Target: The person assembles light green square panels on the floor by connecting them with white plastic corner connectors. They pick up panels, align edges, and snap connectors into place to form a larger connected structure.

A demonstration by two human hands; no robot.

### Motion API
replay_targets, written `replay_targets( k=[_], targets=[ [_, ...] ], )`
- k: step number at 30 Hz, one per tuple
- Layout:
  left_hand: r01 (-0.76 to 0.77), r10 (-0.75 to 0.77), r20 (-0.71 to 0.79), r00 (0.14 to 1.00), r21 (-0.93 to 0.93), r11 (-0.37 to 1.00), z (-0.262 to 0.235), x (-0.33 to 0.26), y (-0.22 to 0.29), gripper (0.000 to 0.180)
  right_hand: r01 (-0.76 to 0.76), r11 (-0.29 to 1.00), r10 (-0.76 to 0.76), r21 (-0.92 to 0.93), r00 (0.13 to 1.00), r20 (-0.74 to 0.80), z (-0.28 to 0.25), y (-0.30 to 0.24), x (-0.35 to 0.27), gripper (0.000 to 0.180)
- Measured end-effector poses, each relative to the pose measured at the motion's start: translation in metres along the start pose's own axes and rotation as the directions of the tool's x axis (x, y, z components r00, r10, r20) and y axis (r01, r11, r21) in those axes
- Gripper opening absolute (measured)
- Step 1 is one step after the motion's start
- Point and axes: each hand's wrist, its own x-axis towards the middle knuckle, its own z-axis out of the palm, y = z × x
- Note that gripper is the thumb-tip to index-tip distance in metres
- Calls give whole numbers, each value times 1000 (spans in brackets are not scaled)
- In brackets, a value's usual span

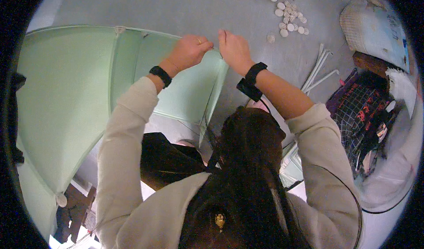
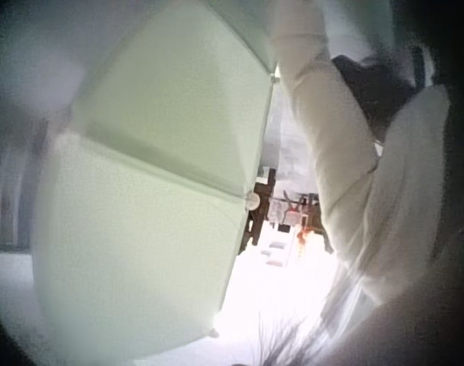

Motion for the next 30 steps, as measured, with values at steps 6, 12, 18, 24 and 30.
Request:
replay_targets(
  k=[6, 12, 18, 24, 30],
  targets=[
    [100, -27, -293, 956, 237, 966, -9, 5, 36, 23, -240, 645, 93, 726, 967, 238, -9, 15, 12, 53],
    [693, -697, -1, 717, -108, 712, 16, -58, 147, 25, -285, 509, 163, 812, 958, 235, -12, 55, 2, 56],
    [603, -614, 94, 784, 123, 789, 46, -47, 157, 26, 100, 848, -222, 520, 959, 178, 0, 29, 10, 57],
    [591, -591, 87, 802, 23, 806, 55, -56, 151, 28, 40, 979, -117, 200, 912, 392, -5, 19, 8, 47],
    [558, -557, 84, 826, 15, 830, 50, -46, 145, 24, 26, 1000, -26, 6, 927, 374, -12, 8, 11, 47]
  ],
)
